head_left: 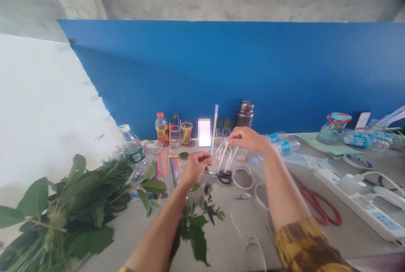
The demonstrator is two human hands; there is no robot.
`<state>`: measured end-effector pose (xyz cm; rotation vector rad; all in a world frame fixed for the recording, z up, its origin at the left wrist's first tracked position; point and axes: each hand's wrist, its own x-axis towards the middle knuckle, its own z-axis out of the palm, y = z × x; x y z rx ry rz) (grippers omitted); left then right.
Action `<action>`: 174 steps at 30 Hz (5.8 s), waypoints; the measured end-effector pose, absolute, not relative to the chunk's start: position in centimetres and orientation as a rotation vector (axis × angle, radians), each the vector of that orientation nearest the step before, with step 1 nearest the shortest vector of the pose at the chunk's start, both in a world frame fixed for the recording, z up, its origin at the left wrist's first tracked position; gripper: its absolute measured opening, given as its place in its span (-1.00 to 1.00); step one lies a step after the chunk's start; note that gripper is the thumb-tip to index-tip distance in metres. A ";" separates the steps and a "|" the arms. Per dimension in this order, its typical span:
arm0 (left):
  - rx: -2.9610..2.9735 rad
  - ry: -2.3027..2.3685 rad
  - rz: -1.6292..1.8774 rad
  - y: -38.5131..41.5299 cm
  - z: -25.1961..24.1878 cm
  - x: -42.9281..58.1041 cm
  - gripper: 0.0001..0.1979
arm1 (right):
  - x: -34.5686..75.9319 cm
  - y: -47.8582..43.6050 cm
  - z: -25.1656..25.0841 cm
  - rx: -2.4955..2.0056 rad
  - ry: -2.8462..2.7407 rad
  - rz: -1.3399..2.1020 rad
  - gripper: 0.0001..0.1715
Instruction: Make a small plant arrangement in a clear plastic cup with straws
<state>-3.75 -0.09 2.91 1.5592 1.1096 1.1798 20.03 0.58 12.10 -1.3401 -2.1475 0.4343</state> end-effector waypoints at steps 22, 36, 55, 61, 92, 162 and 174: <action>1.565 1.175 1.219 -0.3 2.6 -3.2 -0.82 | 20.1 1.0 11.8 -1.287 -2.153 0.454 -0.80; 1.602 1.147 1.186 -0.6 2.8 -3.2 -0.83 | 19.7 1.0 11.7 -1.263 -2.156 0.436 -0.81; 1.525 1.150 1.187 -0.3 2.3 -3.2 -0.85 | 19.6 0.8 11.9 -1.182 -2.104 0.486 -0.78; 1.394 1.089 1.208 0.1 2.0 -3.4 -0.81 | 19.6 0.9 11.8 -1.112 -2.068 0.509 -0.77; 0.902 0.861 1.136 0.4 1.5 -3.6 -0.54 | 19.1 0.9 11.8 -1.065 -1.980 0.521 -0.81; 1.365 1.015 1.533 -0.5 2.2 -2.7 -0.88 | 18.3 1.0 11.6 -1.064 -1.825 0.514 -0.83; 1.356 1.004 1.528 -0.5 2.3 -2.7 -0.87 | 18.2 1.0 11.6 -1.052 -1.817 0.522 -0.80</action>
